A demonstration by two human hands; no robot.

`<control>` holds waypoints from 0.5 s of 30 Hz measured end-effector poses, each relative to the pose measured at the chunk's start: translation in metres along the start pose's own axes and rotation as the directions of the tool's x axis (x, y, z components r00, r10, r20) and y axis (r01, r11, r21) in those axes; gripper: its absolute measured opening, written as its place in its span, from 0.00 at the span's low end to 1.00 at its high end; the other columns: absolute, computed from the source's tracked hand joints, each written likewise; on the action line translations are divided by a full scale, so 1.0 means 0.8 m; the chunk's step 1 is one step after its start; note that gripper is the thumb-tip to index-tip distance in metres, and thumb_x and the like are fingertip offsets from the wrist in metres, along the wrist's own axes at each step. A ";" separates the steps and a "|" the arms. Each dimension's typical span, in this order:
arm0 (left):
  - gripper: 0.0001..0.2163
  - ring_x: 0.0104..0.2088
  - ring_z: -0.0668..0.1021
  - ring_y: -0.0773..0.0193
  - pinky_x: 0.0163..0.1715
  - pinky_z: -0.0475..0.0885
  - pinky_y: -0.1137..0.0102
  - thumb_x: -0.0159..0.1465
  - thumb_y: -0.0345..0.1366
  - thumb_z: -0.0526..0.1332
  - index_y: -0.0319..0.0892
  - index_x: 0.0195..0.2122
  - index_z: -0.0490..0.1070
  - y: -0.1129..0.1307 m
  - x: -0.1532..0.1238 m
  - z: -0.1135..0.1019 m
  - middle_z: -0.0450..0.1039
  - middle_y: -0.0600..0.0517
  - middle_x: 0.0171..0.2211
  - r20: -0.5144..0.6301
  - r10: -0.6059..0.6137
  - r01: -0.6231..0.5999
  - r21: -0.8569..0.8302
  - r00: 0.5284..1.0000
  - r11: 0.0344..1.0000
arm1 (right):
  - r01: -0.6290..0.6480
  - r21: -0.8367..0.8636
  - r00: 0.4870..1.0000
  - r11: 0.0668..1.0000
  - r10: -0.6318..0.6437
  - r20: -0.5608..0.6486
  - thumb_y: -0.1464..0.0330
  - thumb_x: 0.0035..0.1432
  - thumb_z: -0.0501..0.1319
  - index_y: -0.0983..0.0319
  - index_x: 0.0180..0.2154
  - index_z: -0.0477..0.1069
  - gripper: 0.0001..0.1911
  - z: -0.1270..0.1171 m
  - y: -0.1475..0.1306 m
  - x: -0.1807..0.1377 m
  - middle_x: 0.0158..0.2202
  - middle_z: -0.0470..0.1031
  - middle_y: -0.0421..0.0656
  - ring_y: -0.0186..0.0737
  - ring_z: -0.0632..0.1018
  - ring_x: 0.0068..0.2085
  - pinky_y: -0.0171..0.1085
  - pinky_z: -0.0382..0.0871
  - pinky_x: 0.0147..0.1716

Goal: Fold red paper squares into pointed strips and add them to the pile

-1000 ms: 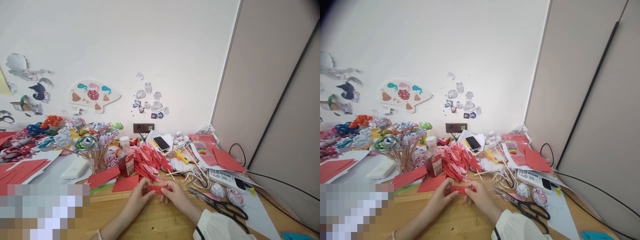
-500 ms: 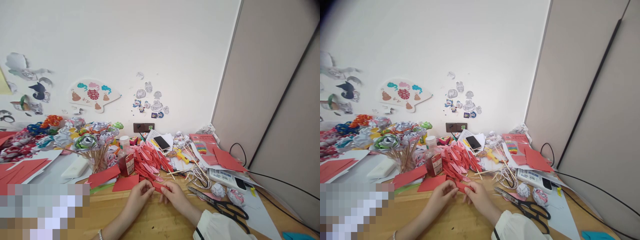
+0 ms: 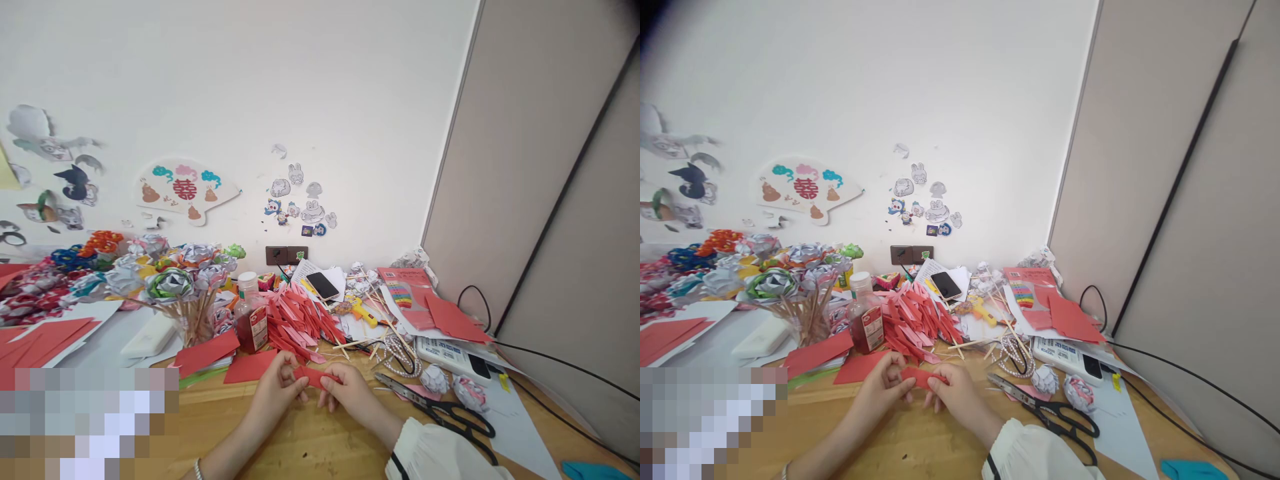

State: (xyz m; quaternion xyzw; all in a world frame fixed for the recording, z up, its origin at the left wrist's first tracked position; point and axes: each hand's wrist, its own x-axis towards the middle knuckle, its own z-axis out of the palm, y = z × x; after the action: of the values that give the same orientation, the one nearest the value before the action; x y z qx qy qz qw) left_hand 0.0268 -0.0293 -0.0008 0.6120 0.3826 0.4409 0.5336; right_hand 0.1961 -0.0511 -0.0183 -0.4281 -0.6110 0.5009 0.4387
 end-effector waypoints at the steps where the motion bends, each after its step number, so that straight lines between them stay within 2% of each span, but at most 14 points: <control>1: 0.20 0.16 0.74 0.65 0.18 0.65 0.74 0.47 0.48 0.66 0.45 0.32 0.58 0.000 0.000 0.000 0.65 0.63 0.16 0.017 0.001 0.000 -0.027 1.000 1.000 | -0.004 -0.004 1.000 1.000 0.004 -0.001 0.46 0.50 0.57 0.63 0.28 0.64 0.25 0.000 0.001 0.000 0.21 0.74 0.41 0.29 0.67 0.16 0.29 0.57 0.17; 4: 0.21 0.17 0.74 0.66 0.19 0.65 0.73 0.47 0.48 0.66 0.44 0.35 0.61 0.001 0.000 -0.001 0.66 0.61 0.20 0.071 -0.016 0.018 -0.018 0.997 1.000 | -0.012 -0.013 1.000 1.000 0.012 0.011 0.46 0.50 0.56 0.63 0.26 0.63 0.25 -0.001 0.002 0.002 0.20 0.73 0.41 0.29 0.67 0.15 0.29 0.56 0.16; 11: 0.21 0.17 0.74 0.64 0.21 0.68 0.70 0.45 0.50 0.66 0.41 0.33 0.64 0.001 -0.001 -0.002 0.69 0.58 0.17 0.128 -0.100 0.096 0.031 0.987 0.995 | -0.033 -0.012 0.998 0.999 0.033 0.045 0.44 0.49 0.56 0.63 0.24 0.64 0.27 -0.001 0.006 0.002 0.19 0.72 0.40 0.29 0.67 0.15 0.29 0.57 0.16; 15: 0.20 0.18 0.75 0.63 0.22 0.69 0.71 0.47 0.53 0.65 0.41 0.28 0.66 0.001 0.000 -0.003 0.71 0.56 0.16 0.137 -0.091 0.075 0.116 0.986 0.990 | -0.024 -0.026 0.998 0.999 0.026 0.064 0.44 0.49 0.56 0.64 0.25 0.65 0.27 0.000 0.007 0.000 0.19 0.72 0.40 0.30 0.67 0.16 0.29 0.59 0.17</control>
State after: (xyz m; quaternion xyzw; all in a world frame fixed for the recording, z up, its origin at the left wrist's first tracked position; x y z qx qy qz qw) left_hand 0.0246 -0.0287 -0.0002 0.6539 0.3928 0.3518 0.5426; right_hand 0.1965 -0.0504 -0.0235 -0.4250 -0.6256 0.5122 0.4070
